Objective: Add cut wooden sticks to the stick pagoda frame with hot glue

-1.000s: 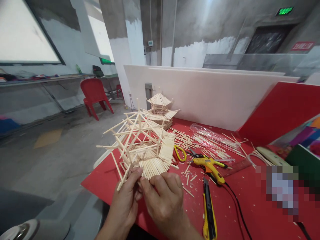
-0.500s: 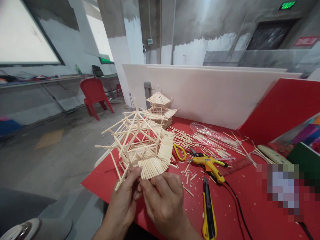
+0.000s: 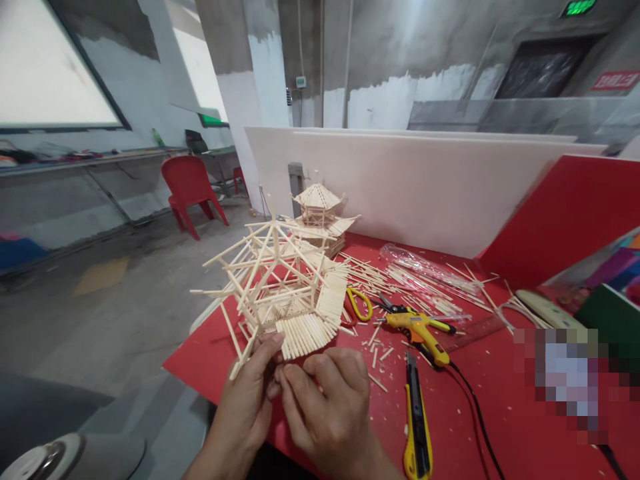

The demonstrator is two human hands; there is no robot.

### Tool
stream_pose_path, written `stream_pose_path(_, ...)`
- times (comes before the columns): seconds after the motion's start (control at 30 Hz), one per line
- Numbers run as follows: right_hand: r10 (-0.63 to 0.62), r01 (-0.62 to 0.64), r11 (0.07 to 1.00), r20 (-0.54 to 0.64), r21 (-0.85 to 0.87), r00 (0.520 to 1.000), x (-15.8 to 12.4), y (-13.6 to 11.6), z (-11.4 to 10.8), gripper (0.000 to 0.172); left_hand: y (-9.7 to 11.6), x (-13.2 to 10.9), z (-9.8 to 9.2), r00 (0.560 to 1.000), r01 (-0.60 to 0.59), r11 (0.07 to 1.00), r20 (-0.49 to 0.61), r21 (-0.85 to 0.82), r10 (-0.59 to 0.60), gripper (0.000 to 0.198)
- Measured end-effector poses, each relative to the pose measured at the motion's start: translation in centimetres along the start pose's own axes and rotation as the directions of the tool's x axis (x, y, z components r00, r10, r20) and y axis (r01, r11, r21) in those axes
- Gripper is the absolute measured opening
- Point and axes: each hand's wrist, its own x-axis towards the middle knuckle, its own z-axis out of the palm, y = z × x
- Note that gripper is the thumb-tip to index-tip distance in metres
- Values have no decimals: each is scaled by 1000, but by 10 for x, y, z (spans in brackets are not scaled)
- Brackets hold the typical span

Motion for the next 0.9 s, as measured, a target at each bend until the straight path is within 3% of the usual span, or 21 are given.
stream_pose_path(0.57, 36, -36, 999, 5, -21, 999, -2, 2, -1, 6, -2, 2, -1, 1000, -9, 1000, 23, -9, 10, 27)
stream_pose_path(0.9, 2, 0, 999, 49, -33, 999, -2, 3, 1, 23, 0, 0, 0, 1000, -1, 1000, 30, -19, 2, 27)
